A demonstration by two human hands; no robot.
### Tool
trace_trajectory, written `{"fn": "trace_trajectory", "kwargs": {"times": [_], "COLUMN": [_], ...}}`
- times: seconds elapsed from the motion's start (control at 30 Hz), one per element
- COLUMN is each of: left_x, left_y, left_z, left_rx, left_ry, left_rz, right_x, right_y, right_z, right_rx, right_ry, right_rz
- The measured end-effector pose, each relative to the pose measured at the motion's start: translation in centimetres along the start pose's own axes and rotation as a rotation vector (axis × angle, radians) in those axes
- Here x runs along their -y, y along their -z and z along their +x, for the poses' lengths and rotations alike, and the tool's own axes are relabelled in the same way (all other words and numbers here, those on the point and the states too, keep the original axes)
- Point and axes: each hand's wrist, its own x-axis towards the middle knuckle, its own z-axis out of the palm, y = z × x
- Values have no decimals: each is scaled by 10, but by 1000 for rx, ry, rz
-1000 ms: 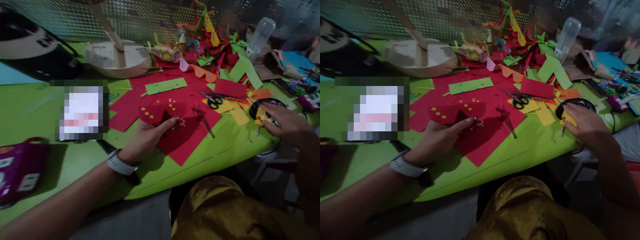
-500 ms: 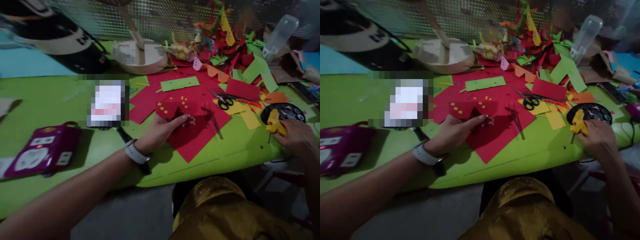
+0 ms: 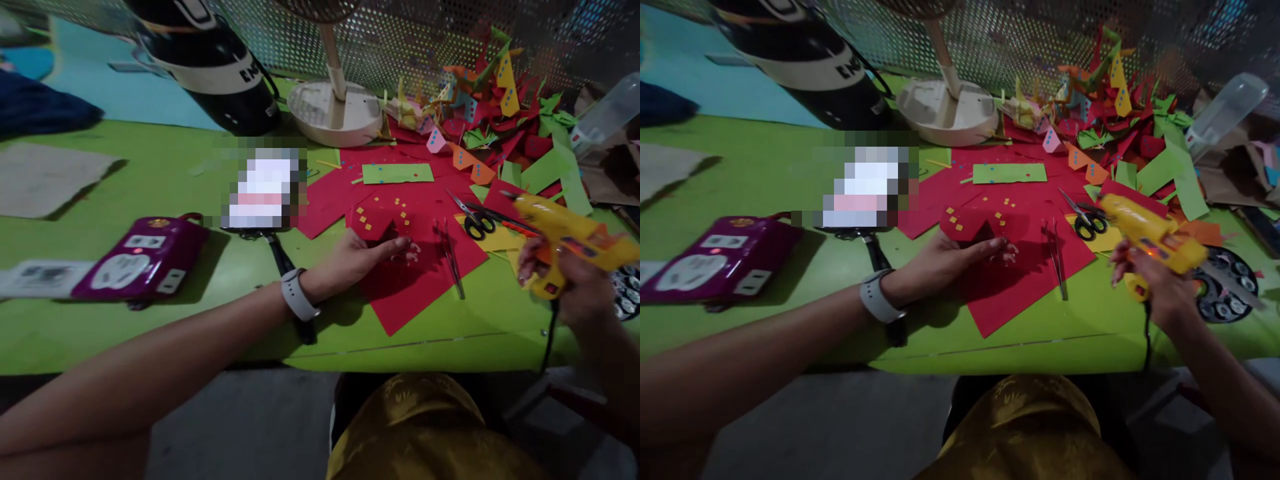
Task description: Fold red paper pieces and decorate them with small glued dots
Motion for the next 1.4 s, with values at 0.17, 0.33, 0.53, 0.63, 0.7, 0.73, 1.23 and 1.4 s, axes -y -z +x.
{"fn": "trace_trajectory", "kwargs": {"times": [0.17,0.33,0.53,0.63,0.7,0.73,1.23,1.4], "left_x": [-4,-4,-3,-4,-6,-6,-6,-5], "left_y": [1,0,1,2,1,1,0,0], "left_z": [0,2,1,0,0,0,0,0], "left_rx": [-27,-63,-71,-57,-63,-69,-63,-78], "left_ry": [2,35,31,29,33,40,25,18], "left_rz": [58,76,108,124,131,135,112,96], "right_x": [24,17,15,9,7,7,12,19], "right_y": [-61,-65,-66,-70,-71,-71,-70,-71], "right_z": [13,7,9,8,8,9,11,13], "right_rx": [308,410,351,315,333,351,378,356], "right_ry": [-97,-64,9,43,33,17,-1,-24], "right_rz": [124,-66,-134,-109,-92,-93,-199,-217]}}
